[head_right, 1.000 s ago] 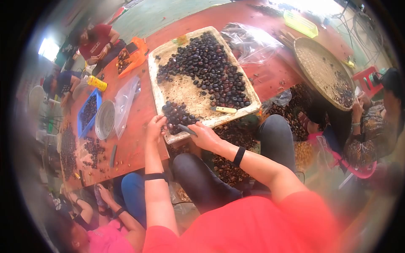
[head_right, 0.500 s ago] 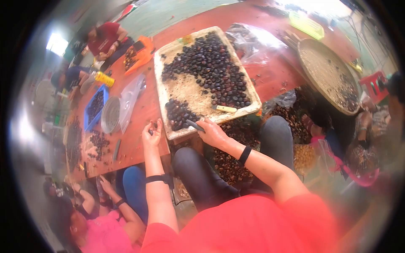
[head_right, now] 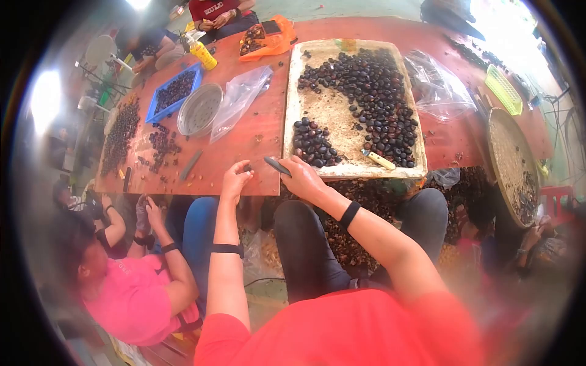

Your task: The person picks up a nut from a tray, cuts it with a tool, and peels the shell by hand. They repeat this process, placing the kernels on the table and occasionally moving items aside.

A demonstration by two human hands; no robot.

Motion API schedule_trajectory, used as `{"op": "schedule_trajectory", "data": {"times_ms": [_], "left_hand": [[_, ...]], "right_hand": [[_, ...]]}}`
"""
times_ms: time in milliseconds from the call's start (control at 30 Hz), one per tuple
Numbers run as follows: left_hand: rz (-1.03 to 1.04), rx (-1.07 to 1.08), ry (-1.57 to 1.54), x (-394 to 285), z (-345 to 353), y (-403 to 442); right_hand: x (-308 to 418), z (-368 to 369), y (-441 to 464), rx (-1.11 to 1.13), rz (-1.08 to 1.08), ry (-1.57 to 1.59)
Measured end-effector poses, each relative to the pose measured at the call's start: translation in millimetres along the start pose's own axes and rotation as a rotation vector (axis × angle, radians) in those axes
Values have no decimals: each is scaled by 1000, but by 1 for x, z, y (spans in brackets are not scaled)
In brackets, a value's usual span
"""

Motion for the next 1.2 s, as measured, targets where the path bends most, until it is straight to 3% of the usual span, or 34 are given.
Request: {"op": "schedule_trajectory", "data": {"times_ms": [33,100,200,367,700,1067,1200], "left_hand": [[-4,-4,-4,6,-5,4],[285,-109,442,-6,-13,6],[266,-97,533,-3,-17,10],[166,-70,455,-1,-20,19],[81,85,432,3,-28,38],[-9,96,365,1,-31,36],[-30,77,362,1,-32,37]], "right_hand": [[0,7,5,1,-35,4],[-7,23,13,23,-33,-5],[-14,45,23,34,-65,-22],[-19,65,36,111,7,-48],[-30,90,51,116,-54,-85],[-32,92,41,84,-76,-174],[-32,85,34,136,22,-202]]}}
Point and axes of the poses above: each hand's wrist, its own y-axis towards the middle knuckle, its own z-axis out of the palm, x = y × z, the point moved 6 cm from there along y, towards the middle knuckle, and after that the axes turned 5 degrees about y, right-handed, at the moved point
